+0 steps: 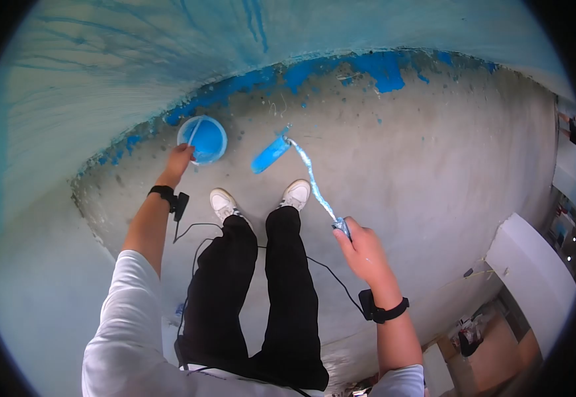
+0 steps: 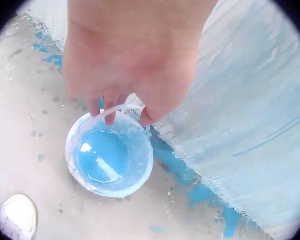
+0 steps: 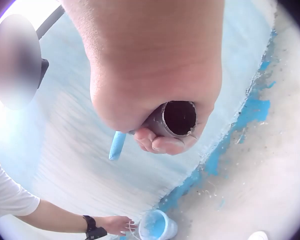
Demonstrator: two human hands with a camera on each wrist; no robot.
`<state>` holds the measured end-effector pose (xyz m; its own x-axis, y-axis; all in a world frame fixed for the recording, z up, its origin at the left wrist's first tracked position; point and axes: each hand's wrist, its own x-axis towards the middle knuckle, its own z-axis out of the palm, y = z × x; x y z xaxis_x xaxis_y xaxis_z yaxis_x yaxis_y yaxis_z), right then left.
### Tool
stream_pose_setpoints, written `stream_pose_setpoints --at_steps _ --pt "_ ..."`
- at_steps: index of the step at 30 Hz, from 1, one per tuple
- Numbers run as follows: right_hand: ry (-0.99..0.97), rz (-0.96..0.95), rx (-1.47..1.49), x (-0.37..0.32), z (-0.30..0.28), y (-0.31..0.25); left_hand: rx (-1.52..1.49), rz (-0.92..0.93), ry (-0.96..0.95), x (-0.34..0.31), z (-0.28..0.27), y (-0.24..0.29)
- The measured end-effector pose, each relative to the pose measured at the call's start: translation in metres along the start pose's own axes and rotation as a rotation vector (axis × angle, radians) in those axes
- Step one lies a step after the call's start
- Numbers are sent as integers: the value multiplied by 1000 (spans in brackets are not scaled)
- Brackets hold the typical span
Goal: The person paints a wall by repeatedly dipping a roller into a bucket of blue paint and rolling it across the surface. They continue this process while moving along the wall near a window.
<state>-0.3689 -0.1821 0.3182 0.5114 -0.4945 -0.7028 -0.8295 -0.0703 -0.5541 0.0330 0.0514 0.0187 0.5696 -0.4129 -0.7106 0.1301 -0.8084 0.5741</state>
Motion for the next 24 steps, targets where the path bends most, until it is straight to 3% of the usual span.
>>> stream_pose_setpoints --at_steps 7,15,24 --pt "-125 -86 -216 -37 14 -22 -188 53 -51 -119 -35 76" --pt "-138 -243 -185 -100 18 -105 -305 107 -432 -275 -117 172" --pt "-153 -365 -302 -153 27 -178 -41 242 -665 -402 -178 260"
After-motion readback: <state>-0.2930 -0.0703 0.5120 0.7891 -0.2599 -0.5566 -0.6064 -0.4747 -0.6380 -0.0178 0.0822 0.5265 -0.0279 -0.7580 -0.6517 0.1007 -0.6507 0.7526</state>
